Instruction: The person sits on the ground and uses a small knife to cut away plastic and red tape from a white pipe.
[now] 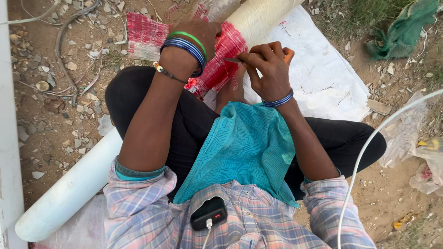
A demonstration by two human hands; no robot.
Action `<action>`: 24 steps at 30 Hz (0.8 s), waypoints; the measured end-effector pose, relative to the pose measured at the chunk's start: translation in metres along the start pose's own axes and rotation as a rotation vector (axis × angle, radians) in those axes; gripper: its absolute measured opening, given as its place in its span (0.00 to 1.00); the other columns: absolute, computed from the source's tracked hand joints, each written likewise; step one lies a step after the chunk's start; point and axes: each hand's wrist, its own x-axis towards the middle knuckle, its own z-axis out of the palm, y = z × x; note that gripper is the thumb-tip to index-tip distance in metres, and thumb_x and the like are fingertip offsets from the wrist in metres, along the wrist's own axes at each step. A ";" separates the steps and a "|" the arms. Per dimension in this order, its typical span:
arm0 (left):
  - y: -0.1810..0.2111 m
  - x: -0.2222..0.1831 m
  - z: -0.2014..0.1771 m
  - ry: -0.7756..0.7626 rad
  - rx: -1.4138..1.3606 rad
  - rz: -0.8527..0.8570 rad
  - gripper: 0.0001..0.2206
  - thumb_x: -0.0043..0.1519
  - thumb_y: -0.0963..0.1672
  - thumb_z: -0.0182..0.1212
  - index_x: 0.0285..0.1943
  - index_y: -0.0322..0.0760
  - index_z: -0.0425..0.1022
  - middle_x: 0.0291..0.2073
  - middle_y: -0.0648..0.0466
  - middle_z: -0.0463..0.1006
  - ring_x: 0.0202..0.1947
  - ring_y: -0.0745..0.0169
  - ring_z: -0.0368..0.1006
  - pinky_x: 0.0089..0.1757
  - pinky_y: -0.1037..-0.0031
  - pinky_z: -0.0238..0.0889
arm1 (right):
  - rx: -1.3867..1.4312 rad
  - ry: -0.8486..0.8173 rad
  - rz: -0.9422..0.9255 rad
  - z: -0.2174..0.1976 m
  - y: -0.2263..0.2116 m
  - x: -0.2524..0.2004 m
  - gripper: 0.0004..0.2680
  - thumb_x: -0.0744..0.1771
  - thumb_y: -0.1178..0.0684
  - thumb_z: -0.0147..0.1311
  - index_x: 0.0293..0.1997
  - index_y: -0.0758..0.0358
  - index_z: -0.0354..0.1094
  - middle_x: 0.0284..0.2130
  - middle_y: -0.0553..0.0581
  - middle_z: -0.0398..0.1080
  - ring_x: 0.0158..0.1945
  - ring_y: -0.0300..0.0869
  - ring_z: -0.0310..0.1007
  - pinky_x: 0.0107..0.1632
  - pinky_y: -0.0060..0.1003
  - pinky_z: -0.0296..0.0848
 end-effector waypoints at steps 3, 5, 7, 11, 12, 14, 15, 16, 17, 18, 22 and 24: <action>0.003 -0.004 -0.007 0.023 0.025 -0.015 0.18 0.61 0.44 0.62 0.62 0.49 0.76 0.44 0.41 0.81 0.45 0.39 0.79 0.44 0.49 0.71 | -0.112 -0.010 -0.149 -0.009 0.006 0.013 0.04 0.70 0.52 0.65 0.48 0.51 0.78 0.46 0.49 0.72 0.54 0.45 0.66 0.58 0.55 0.51; 0.005 -0.006 -0.011 0.010 0.081 -0.027 0.17 0.62 0.44 0.62 0.61 0.47 0.76 0.42 0.42 0.82 0.45 0.40 0.79 0.44 0.48 0.71 | -0.211 -0.049 -0.252 -0.009 0.014 0.023 0.01 0.69 0.54 0.64 0.44 0.51 0.78 0.47 0.46 0.73 0.55 0.43 0.66 0.61 0.57 0.51; 0.005 -0.008 -0.014 0.010 0.074 -0.041 0.18 0.60 0.45 0.63 0.61 0.48 0.75 0.42 0.41 0.81 0.44 0.38 0.79 0.43 0.48 0.71 | -0.310 -0.110 -0.346 0.001 0.024 0.036 0.02 0.70 0.54 0.64 0.42 0.49 0.78 0.44 0.44 0.72 0.53 0.40 0.66 0.64 0.59 0.49; 0.002 -0.010 -0.018 0.035 0.045 -0.024 0.18 0.60 0.46 0.65 0.61 0.46 0.76 0.44 0.41 0.81 0.47 0.39 0.78 0.44 0.48 0.70 | -0.315 -0.156 -0.445 0.009 0.038 0.045 0.03 0.70 0.55 0.62 0.41 0.47 0.78 0.45 0.45 0.73 0.54 0.40 0.66 0.67 0.61 0.48; 0.000 -0.012 -0.019 0.058 0.057 -0.014 0.19 0.59 0.46 0.65 0.60 0.46 0.76 0.43 0.41 0.81 0.47 0.39 0.78 0.47 0.46 0.68 | -0.317 -0.173 -0.446 0.009 0.040 0.046 0.03 0.70 0.55 0.62 0.41 0.47 0.78 0.44 0.45 0.73 0.54 0.40 0.66 0.66 0.60 0.48; -0.002 -0.014 -0.019 0.102 0.082 0.006 0.19 0.57 0.46 0.65 0.59 0.47 0.76 0.40 0.42 0.81 0.48 0.40 0.78 0.51 0.42 0.66 | -0.318 -0.206 -0.443 0.009 0.042 0.045 0.04 0.70 0.56 0.62 0.41 0.47 0.78 0.44 0.45 0.73 0.53 0.40 0.66 0.63 0.59 0.48; -0.002 -0.015 -0.019 0.085 0.069 0.001 0.18 0.58 0.45 0.65 0.59 0.46 0.76 0.41 0.43 0.81 0.48 0.40 0.78 0.49 0.44 0.66 | -0.332 -0.212 -0.464 0.010 0.044 0.045 0.04 0.70 0.56 0.61 0.42 0.48 0.78 0.43 0.44 0.72 0.53 0.40 0.65 0.63 0.60 0.48; -0.002 -0.015 -0.019 0.066 0.057 0.000 0.17 0.59 0.45 0.64 0.58 0.45 0.77 0.41 0.43 0.81 0.47 0.41 0.78 0.48 0.45 0.67 | -0.346 -0.218 -0.480 0.010 0.046 0.045 0.04 0.71 0.56 0.61 0.43 0.48 0.78 0.42 0.43 0.71 0.52 0.39 0.64 0.63 0.60 0.48; -0.001 -0.016 -0.019 0.046 0.045 -0.001 0.17 0.60 0.45 0.64 0.58 0.44 0.77 0.42 0.43 0.81 0.47 0.41 0.78 0.46 0.46 0.67 | -0.360 -0.225 -0.496 0.010 0.049 0.044 0.04 0.72 0.56 0.61 0.43 0.49 0.79 0.41 0.42 0.71 0.51 0.39 0.64 0.63 0.60 0.48; -0.001 -0.018 -0.019 0.071 0.027 0.024 0.15 0.61 0.44 0.63 0.58 0.44 0.77 0.42 0.43 0.81 0.46 0.41 0.78 0.45 0.46 0.67 | -0.338 -0.235 -0.502 0.010 0.053 0.043 0.03 0.72 0.56 0.60 0.44 0.49 0.78 0.42 0.42 0.71 0.52 0.40 0.64 0.63 0.60 0.49; -0.003 -0.032 -0.023 0.165 -0.043 0.109 0.15 0.62 0.44 0.63 0.58 0.44 0.78 0.41 0.44 0.81 0.44 0.41 0.78 0.43 0.47 0.68 | -0.373 -0.242 -0.510 0.006 0.075 0.049 0.04 0.72 0.55 0.57 0.45 0.48 0.78 0.45 0.42 0.71 0.56 0.40 0.64 0.65 0.62 0.49; -0.005 -0.034 -0.026 0.160 -0.053 0.111 0.15 0.62 0.44 0.63 0.59 0.44 0.78 0.41 0.44 0.81 0.43 0.41 0.78 0.43 0.47 0.68 | -0.427 -0.242 -0.525 0.001 0.085 0.054 0.04 0.71 0.55 0.56 0.46 0.47 0.77 0.45 0.41 0.72 0.58 0.40 0.65 0.64 0.60 0.49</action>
